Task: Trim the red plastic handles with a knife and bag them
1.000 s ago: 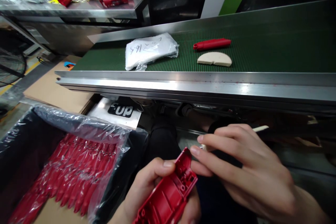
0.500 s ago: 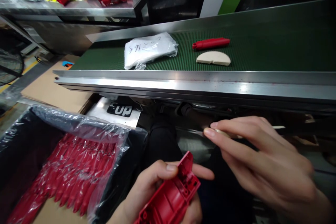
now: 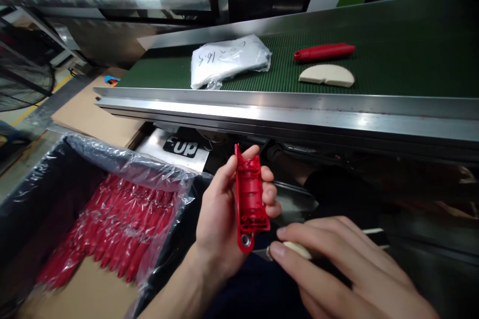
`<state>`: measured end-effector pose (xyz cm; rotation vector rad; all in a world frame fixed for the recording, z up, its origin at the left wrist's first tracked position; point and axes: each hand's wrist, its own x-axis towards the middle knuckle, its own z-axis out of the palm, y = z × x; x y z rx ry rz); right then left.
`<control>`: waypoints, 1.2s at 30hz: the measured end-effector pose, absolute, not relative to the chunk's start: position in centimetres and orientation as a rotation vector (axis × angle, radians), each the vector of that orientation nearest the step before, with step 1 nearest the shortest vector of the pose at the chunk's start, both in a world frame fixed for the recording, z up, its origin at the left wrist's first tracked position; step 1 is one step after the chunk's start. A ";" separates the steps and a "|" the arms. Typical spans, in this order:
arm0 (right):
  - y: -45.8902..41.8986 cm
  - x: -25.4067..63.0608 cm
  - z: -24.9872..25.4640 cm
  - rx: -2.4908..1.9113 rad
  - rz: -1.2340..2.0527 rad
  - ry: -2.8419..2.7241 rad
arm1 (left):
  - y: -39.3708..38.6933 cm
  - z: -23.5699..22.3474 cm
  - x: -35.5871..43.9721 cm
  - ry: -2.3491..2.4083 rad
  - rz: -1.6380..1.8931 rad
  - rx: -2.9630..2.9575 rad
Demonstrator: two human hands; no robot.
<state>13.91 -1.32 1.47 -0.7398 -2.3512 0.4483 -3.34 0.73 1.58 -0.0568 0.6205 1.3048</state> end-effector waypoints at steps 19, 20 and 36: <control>-0.7 13.3 1.1 -0.732 0.316 -2.435 | 0.7 2.3 -3.7 0.656 1.337 0.002; -0.7 13.3 1.2 -0.730 0.307 -2.428 | 0.7 2.3 -3.7 0.654 1.336 -0.006; 17.0 20.8 5.5 -1.098 -0.249 -2.426 | 0.3 0.2 -9.0 1.020 1.407 -0.168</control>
